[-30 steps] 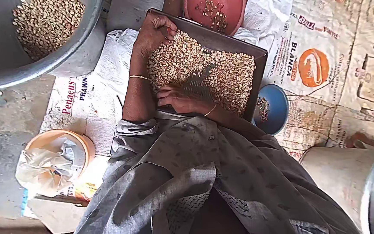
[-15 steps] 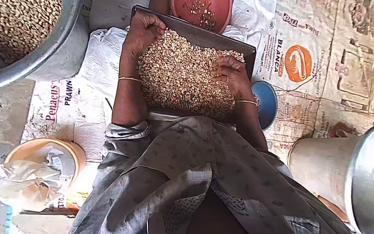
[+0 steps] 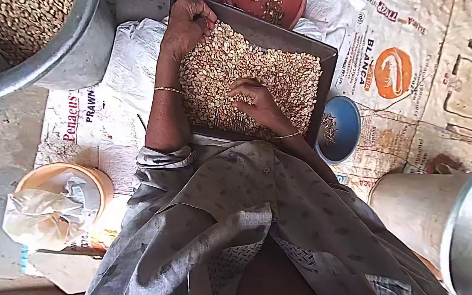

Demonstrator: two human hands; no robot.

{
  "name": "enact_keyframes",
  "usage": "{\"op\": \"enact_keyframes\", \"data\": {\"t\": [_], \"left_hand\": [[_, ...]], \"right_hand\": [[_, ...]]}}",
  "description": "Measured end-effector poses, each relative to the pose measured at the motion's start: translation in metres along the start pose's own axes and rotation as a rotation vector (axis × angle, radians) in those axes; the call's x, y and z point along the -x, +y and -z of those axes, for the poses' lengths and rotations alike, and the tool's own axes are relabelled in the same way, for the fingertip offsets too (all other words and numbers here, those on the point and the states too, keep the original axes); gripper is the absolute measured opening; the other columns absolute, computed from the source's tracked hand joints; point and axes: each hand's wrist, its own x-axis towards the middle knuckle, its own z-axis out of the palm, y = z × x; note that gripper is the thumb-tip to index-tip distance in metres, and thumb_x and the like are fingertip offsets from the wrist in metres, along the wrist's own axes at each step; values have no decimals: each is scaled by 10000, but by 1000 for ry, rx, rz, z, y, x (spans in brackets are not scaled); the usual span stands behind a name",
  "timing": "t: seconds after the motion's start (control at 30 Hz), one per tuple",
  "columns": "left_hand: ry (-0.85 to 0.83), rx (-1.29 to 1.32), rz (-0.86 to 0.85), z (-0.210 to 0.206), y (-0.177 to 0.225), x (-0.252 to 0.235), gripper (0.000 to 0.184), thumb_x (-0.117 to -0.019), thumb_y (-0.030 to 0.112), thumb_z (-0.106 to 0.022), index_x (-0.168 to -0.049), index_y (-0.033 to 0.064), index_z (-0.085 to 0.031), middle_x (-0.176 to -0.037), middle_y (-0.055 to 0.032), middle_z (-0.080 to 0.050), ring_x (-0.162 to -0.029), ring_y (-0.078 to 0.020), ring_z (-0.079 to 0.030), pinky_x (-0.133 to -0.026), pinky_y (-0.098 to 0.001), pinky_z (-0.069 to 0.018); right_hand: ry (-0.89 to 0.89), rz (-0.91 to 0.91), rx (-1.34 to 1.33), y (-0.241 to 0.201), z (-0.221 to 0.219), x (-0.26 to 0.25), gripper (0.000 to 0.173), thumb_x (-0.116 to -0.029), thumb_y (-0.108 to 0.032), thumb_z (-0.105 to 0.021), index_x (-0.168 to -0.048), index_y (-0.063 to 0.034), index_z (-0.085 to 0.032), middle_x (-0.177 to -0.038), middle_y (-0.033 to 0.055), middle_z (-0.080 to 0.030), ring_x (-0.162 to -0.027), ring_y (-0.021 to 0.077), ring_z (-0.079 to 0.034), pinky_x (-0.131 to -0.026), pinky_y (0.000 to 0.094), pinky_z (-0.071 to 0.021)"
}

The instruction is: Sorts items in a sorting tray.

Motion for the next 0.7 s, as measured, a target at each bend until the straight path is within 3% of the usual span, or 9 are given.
{"op": "enact_keyframes", "data": {"t": [0.1,0.2,0.33,0.4,0.47,0.53,0.63,0.7], "left_hand": [[10,16,-14,0,-2,1,220,-1024,95,-527,-1170,42,-682,-1034,-21,-686,-831,-23,-633,-753,-200,-531],[13,7,2,2,0,3,235,-1031,111,-525,-1196,54,-683,-1069,-28,-695,-857,-26,-645,-770,-208,-537],[-21,-99,-26,0,1,-1,272,-1039,124,-499,-1233,50,-675,-1158,-93,-692,-959,-102,-667,-866,-294,-548],[-21,-165,-109,0,1,-1,292,-1025,88,-487,-1229,18,-684,-1194,-158,-683,-1052,-190,-659,-962,-367,-516],[-16,-229,-152,-1,3,2,297,-1024,74,-484,-1228,4,-688,-1216,-195,-682,-1122,-257,-651,-1025,-418,-480],[7,-267,-178,-3,6,4,297,-1017,70,-489,-1215,-4,-697,-1213,-215,-685,-1165,-307,-637,-1063,-456,-448],[38,-297,-204,-7,7,5,299,-1011,63,-489,-1208,-23,-698,-1232,-239,-681,-1230,-345,-615,-1105,-475,-416],[44,-310,-216,-8,6,5,316,-1005,56,-473,-1213,-26,-696,-1241,-241,-680,-1238,-349,-611,-1107,-479,-413]], "right_hand": [[-204,23,299,5,-17,-12,187,-901,-151,-732,-1080,-139,-785,-1348,124,-631,-1412,355,-450,-1200,620,-227],[-113,-164,411,18,4,-5,97,-866,-120,-755,-958,-96,-774,-1218,160,-651,-1258,384,-531,-1089,600,-365],[-143,-383,415,24,39,29,131,-922,-66,-683,-1015,-38,-769,-1160,211,-688,-1202,406,-602,-1031,588,-457],[-209,-334,263,23,48,44,132,-942,-60,-661,-1022,-28,-762,-1044,178,-706,-1013,325,-665,-916,534,-509],[-238,-289,77,16,52,46,133,-957,-77,-657,-1040,-40,-755,-1007,111,-724,-887,191,-677,-820,409,-541],[-176,-258,25,13,51,35,170,-986,-86,-623,-1110,-35,-727,-1130,113,-696,-930,164,-679,-808,342,-575],[-21,-191,202,13,50,-2,233,-1001,-52,-536,-1138,6,-716,-1278,166,-669,-1148,251,-662,-998,407,-524],[20,-115,209,15,41,-25,223,-998,-40,-553,-1133,1,-726,-1302,164,-661,-1215,255,-636,-1033,381,-513]]}}
